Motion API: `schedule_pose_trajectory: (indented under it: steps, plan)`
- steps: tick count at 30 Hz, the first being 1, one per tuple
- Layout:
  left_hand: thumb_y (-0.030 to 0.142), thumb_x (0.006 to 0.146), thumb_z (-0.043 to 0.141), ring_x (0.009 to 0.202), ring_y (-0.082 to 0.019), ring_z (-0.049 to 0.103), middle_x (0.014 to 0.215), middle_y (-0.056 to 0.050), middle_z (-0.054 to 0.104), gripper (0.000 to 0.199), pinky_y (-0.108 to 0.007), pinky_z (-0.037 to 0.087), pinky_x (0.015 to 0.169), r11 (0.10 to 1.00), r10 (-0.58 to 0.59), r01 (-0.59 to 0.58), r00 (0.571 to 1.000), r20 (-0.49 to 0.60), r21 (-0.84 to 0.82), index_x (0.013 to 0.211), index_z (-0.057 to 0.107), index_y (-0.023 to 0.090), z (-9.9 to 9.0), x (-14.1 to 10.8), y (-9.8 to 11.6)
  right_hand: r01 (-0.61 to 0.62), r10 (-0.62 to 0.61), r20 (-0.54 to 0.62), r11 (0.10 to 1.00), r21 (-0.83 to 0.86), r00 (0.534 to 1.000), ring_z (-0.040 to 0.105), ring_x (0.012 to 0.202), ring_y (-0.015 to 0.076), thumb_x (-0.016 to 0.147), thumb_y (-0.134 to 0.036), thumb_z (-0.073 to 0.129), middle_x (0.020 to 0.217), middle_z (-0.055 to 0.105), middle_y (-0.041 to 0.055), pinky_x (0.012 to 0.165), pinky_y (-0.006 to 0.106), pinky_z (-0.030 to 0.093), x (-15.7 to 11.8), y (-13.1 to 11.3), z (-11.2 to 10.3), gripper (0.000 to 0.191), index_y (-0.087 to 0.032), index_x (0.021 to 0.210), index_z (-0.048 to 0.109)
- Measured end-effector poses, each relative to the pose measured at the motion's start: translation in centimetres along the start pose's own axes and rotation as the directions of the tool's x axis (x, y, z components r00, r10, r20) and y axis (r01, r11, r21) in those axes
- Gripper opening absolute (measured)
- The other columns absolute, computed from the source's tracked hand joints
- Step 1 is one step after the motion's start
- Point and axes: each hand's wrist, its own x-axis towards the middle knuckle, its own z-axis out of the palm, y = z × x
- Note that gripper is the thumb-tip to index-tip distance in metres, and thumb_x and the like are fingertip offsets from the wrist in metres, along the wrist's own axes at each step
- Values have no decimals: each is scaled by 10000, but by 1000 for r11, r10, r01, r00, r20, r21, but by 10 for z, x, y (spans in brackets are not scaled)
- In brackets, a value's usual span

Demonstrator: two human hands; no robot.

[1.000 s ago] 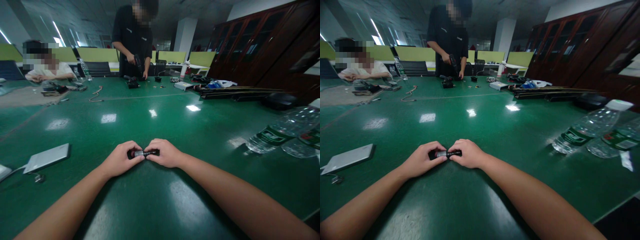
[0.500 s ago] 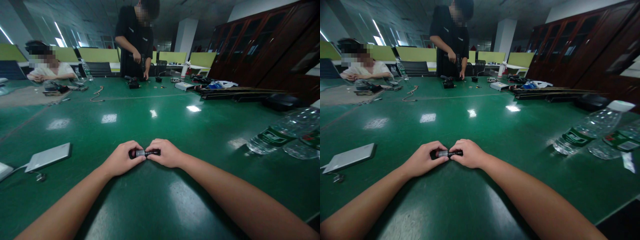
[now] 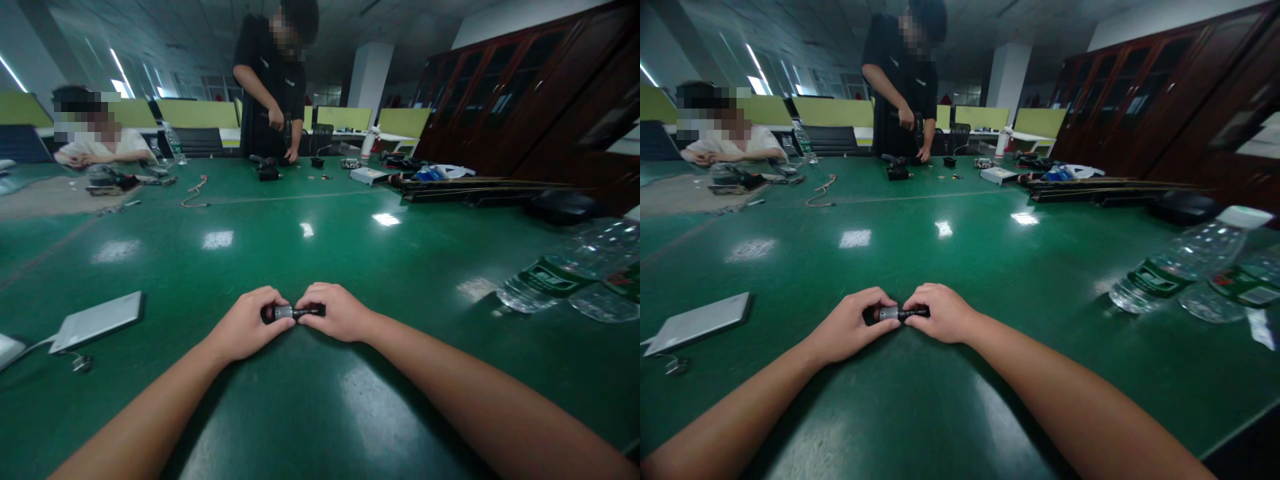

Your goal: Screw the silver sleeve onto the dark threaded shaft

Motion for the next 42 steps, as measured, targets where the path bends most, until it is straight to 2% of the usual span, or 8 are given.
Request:
schedule_pose_trajectory:
  steps: [14, 21, 37, 42]
  plan:
    - [357, 823, 675, 719, -166, 576, 793, -16, 622, 194, -272, 435, 658, 1000, -4, 4, 1000, -5, -7, 886, 664, 174, -1, -2, 1, -7, 7, 4, 1000, -25, 1000, 605, 785, 169, 792, -173, 700, 806, 690, 42, 748, 287, 465, -3, -4, -6, 135, -170, 925, 725]
    - [353, 830, 673, 722, -169, 577, 799, -22, 623, 196, -276, 438, 661, 1000, 1, -1, 1000, -2, -7, 914, 673, 176, -1, -2, 0, -34, 34, 3, 999, -37, 999, 591, 729, 155, 769, -208, 731, 759, 666, 28, 702, 272, 447, -3, -4, -8, 103, -170, 864, 719]
    - [360, 836, 672, 715, -165, 585, 797, -22, 634, 198, -271, 448, 659, 1000, -1, 0, 1000, -9, -17, 902, 682, 174, -1, -3, 2, -46, 46, -4, 999, -11, 999, 586, 721, 153, 734, -151, 715, 733, 650, 23, 687, 271, 453, -6, 8, -19, 68, -167, 800, 709]
    - [369, 840, 667, 719, -167, 594, 804, -25, 641, 204, -274, 453, 665, 1000, -2, 2, 1000, -9, -14, 897, 680, 174, -2, -4, 3, -145, 145, -10, 988, 45, 989, 586, 673, 134, 718, -126, 696, 736, 646, 18, 655, 257, 465, -8, 20, -25, 62, -158, 771, 707]
